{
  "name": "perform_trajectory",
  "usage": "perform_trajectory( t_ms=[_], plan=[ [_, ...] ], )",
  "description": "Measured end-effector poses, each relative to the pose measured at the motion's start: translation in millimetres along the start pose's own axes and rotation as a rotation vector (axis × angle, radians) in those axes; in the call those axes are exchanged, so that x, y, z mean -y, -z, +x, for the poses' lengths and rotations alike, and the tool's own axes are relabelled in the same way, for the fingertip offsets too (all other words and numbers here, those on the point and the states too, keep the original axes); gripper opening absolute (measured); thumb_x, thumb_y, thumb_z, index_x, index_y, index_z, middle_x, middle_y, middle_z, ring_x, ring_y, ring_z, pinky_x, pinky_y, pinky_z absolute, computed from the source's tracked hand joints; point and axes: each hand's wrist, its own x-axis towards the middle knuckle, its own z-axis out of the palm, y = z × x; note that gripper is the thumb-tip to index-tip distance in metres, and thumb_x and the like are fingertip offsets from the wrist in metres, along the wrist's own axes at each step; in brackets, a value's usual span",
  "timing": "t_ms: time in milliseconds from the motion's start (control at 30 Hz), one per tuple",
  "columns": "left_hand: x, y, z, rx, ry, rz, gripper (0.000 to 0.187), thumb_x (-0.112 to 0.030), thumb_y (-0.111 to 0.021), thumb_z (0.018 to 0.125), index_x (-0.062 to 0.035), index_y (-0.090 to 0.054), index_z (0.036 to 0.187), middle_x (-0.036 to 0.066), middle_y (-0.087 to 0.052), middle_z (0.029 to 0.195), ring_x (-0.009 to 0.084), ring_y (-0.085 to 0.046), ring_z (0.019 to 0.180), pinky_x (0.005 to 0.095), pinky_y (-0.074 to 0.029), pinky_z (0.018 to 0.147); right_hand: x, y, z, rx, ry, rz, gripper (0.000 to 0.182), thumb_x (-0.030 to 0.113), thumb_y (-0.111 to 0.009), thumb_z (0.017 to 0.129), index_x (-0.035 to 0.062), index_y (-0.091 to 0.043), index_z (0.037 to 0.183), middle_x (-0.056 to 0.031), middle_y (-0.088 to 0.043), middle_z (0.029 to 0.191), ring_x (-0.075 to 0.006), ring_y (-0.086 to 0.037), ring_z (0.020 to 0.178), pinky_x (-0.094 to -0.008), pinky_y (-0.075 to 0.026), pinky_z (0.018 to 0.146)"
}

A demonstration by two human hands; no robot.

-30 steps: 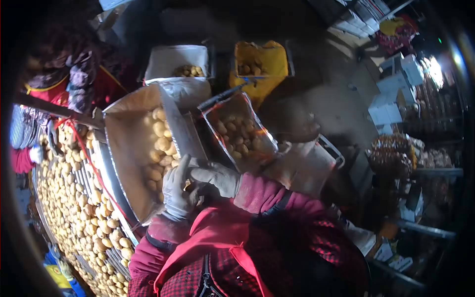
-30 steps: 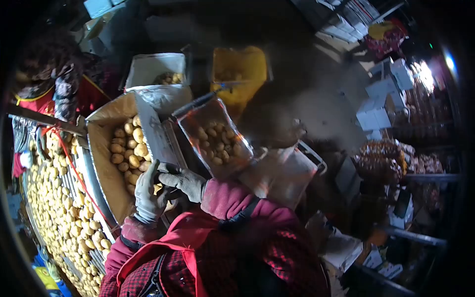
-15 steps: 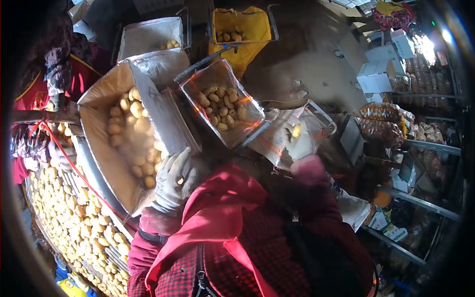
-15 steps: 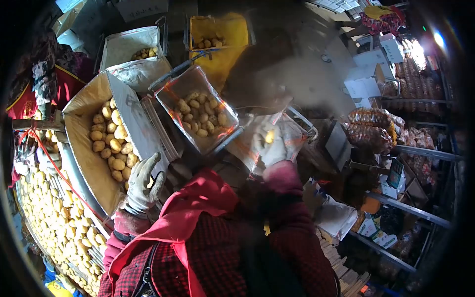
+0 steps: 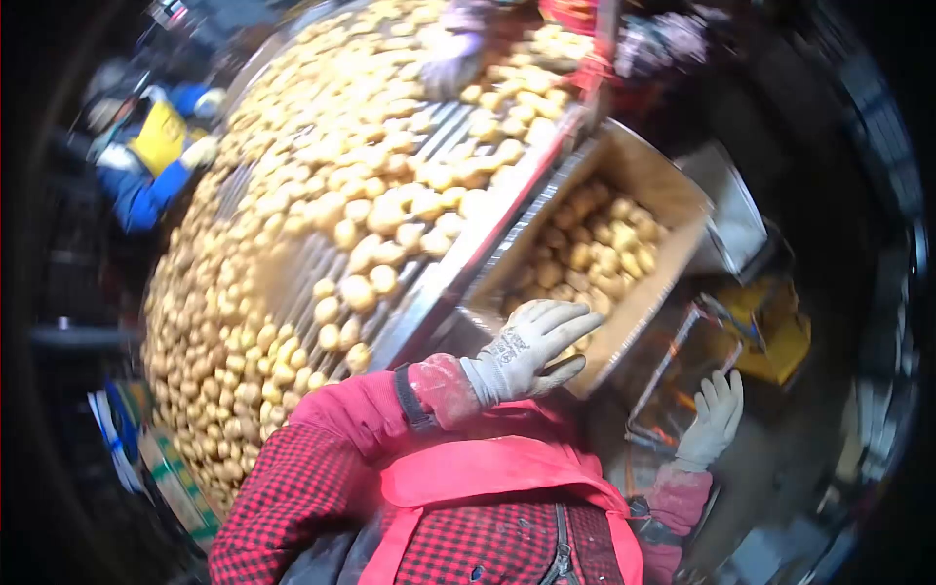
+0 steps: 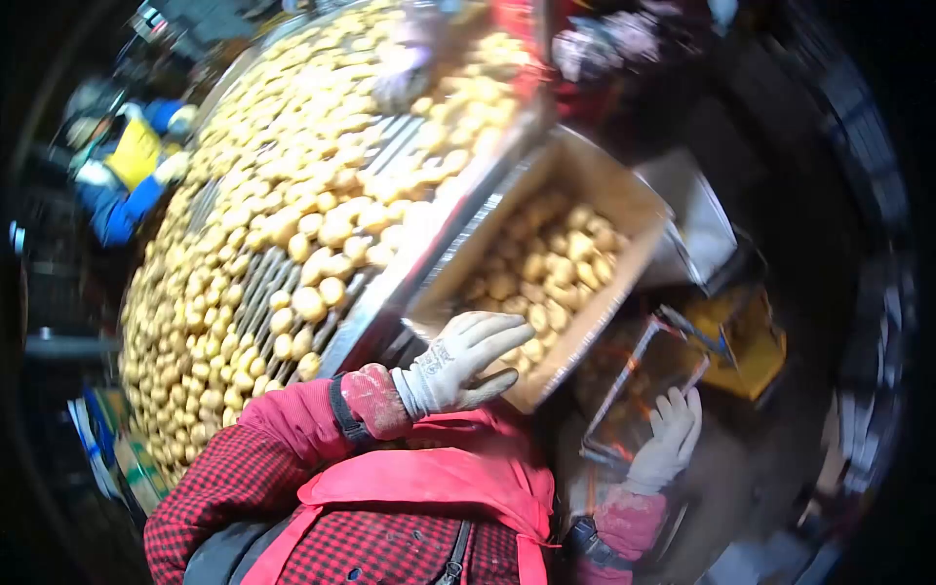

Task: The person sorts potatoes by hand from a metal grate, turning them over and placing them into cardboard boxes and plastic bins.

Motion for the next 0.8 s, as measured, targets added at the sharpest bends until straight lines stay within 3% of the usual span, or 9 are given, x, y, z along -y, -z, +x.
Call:
perform_trajectory(
  t_ms=[167, 300, 367, 433, 533, 567, 633, 667, 800],
  plan=[
    [22.1, 89.6, -84.3, -0.28, 0.252, 0.268, 0.064, -0.021, -0.078, 0.091, -0.0033, -0.056, 0.149, 0.024, -0.061, 0.142, 0.0435, -0.059, 0.13, 0.0525, -0.046, 0.112, 27.2, -176.7, -13.6, 0.65, 0.165, 0.015, 0.051, 0.031, -0.045, 0.114, -0.0002, -0.049, 0.154, -0.0234, -0.065, 0.137, -0.0292, -0.07, 0.114, -0.0383, -0.056, 0.096],
    [34.4, 132.5, -196.4, -0.466, 0.62, 0.515, 0.077, -0.036, -0.08, 0.086, -0.0037, -0.053, 0.15, 0.025, -0.057, 0.147, 0.0444, -0.054, 0.136, 0.0541, -0.041, 0.114, 45.1, -294.8, -75.8, 1.101, 0.012, 0.117, 0.041, 0.021, -0.053, 0.114, -0.0005, -0.055, 0.149, -0.0138, -0.07, 0.13, -0.0195, -0.069, 0.111, -0.0331, -0.056, 0.097],
    [25.0, 144.2, -239.5, -0.353, 0.879, 0.62, 0.092, -0.042, -0.081, 0.085, -0.0039, -0.042, 0.159, 0.026, -0.046, 0.158, 0.0441, -0.05, 0.14, 0.0539, -0.04, 0.116, 33.2, -337.9, -105.4, 1.206, 0.024, 0.134, 0.037, 0.016, -0.059, 0.111, 0.0002, -0.061, 0.145, -0.0086, -0.071, 0.127, -0.012, -0.067, 0.108, -0.0291, -0.054, 0.097],
    [24.5, 150.5, -266.9, -0.3, 0.984, 0.501, 0.099, -0.041, -0.085, 0.082, -0.0045, -0.038, 0.16, 0.026, -0.044, 0.159, 0.0446, -0.047, 0.143, 0.0517, -0.043, 0.116, 30.9, -370.6, -131.5, 1.276, 0.031, 0.1, 0.034, 0.015, -0.062, 0.11, 0.0009, -0.066, 0.141, -0.0069, -0.071, 0.128, -0.0088, -0.064, 0.109, -0.0265, -0.052, 0.096],
    [27.1, 161.0, -259.9, -0.215, 1.031, 0.432, 0.102, -0.044, -0.087, 0.078, -0.0067, -0.039, 0.16, 0.025, -0.042, 0.158, 0.0447, -0.047, 0.142, 0.0511, -0.045, 0.114, 5.9, -413.8, -146.7, 1.264, 0.43, 0.049, 0.034, 0.014, -0.063, 0.108, 0.0018, -0.067, 0.14, -0.0104, -0.072, 0.13, -0.016, -0.068, 0.113, -0.0305, -0.053, 0.099],
    [38.1, 159.5, -257.1, -0.238, 0.967, 0.405, 0.099, -0.045, -0.087, 0.078, -0.0133, -0.041, 0.16, 0.027, -0.038, 0.158, 0.0471, -0.051, 0.137, 0.0529, -0.048, 0.111, 0.2, -423.7, -147.2, 1.231, 0.572, 0.002, 0.034, 0.014, -0.063, 0.108, 0.0017, -0.067, 0.14, -0.0116, -0.073, 0.131, -0.0182, -0.069, 0.114, -0.0319, -0.053, 0.1],
    [45.2, 163.4, -232.4, -0.035, 1.065, 0.441, 0.093, -0.045, -0.087, 0.079, -0.0218, -0.044, 0.159, 0.029, -0.036, 0.158, 0.0503, -0.054, 0.131, 0.055, -0.051, 0.107, 0.6, -426.3, -151.6, 1.182, 0.716, -0.269, 0.034, 0.013, -0.062, 0.107, 0.0014, -0.068, 0.138, -0.0135, -0.073, 0.131, -0.0228, -0.069, 0.118, -0.0345, -0.053, 0.103],
    [60.1, 156.8, -229.5, -0.041, 1.022, 0.439, 0.087, -0.044, -0.086, 0.081, -0.0286, -0.047, 0.157, 0.033, -0.033, 0.159, 0.0522, -0.056, 0.128, 0.0571, -0.053, 0.103, -1.2, -426.8, -151.5, 1.161, 0.724, -0.224, 0.034, 0.012, -0.062, 0.106, 0.0018, -0.068, 0.138, -0.0141, -0.073, 0.131, -0.0242, -0.069, 0.12, -0.0349, -0.053, 0.104],
    [107.6, 148.2, -203.9, -0.179, 0.806, 0.499, 0.062, -0.035, -0.076, 0.09, -0.026, -0.058, 0.149, 0.036, -0.036, 0.157, 0.049, -0.061, 0.124, 0.0533, -0.058, 0.095, -18.2, -429.5, -150.3, 1.103, 0.438, -0.081, 0.035, 0.012, -0.06, 0.107, 0.0009, -0.066, 0.14, -0.0167, -0.072, 0.131, -0.0242, -0.07, 0.12, -0.0363, -0.054, 0.103]
  ],
)
